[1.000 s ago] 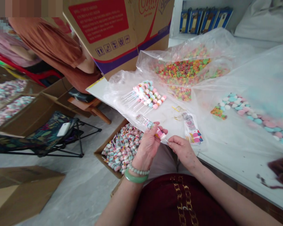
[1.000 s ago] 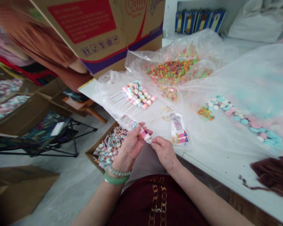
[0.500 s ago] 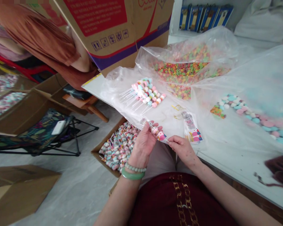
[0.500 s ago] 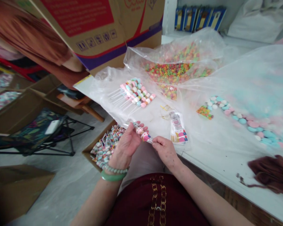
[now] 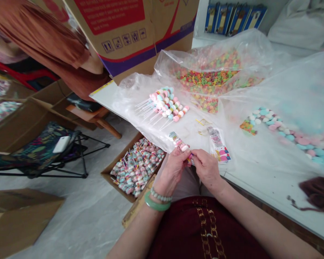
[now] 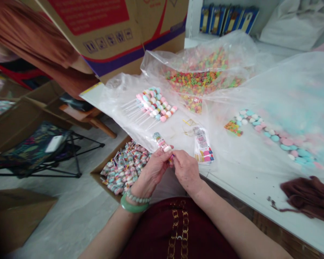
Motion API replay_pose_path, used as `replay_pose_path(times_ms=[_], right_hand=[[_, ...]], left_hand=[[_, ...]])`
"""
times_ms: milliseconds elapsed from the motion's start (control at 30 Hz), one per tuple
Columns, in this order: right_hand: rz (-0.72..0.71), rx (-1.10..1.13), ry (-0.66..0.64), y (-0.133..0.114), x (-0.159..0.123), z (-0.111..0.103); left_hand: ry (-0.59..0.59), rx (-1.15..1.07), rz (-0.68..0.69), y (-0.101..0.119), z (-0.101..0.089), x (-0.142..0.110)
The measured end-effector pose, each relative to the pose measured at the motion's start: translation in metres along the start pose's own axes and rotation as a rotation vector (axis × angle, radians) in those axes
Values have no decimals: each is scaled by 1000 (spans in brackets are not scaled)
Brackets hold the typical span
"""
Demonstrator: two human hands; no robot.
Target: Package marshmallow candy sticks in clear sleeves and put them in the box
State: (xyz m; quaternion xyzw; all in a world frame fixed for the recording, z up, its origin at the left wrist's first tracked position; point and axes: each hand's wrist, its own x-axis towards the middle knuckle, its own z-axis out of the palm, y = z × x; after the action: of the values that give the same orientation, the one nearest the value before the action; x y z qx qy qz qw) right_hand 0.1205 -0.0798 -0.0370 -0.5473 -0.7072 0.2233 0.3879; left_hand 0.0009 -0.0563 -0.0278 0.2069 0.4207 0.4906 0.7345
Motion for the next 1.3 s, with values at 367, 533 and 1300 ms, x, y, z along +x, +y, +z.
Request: replay_pose_path(times_ms=[367, 533, 1300], right_hand=[[-314, -260, -9, 0, -9, 6], [-367, -427, 5, -14, -5, 4], [506, 734, -66, -39, 42, 4]], left_hand=[[149, -216, -139, -7, -4, 1], [179, -246, -56, -4, 0, 3], [-356, 280, -139, 16, -28, -12]])
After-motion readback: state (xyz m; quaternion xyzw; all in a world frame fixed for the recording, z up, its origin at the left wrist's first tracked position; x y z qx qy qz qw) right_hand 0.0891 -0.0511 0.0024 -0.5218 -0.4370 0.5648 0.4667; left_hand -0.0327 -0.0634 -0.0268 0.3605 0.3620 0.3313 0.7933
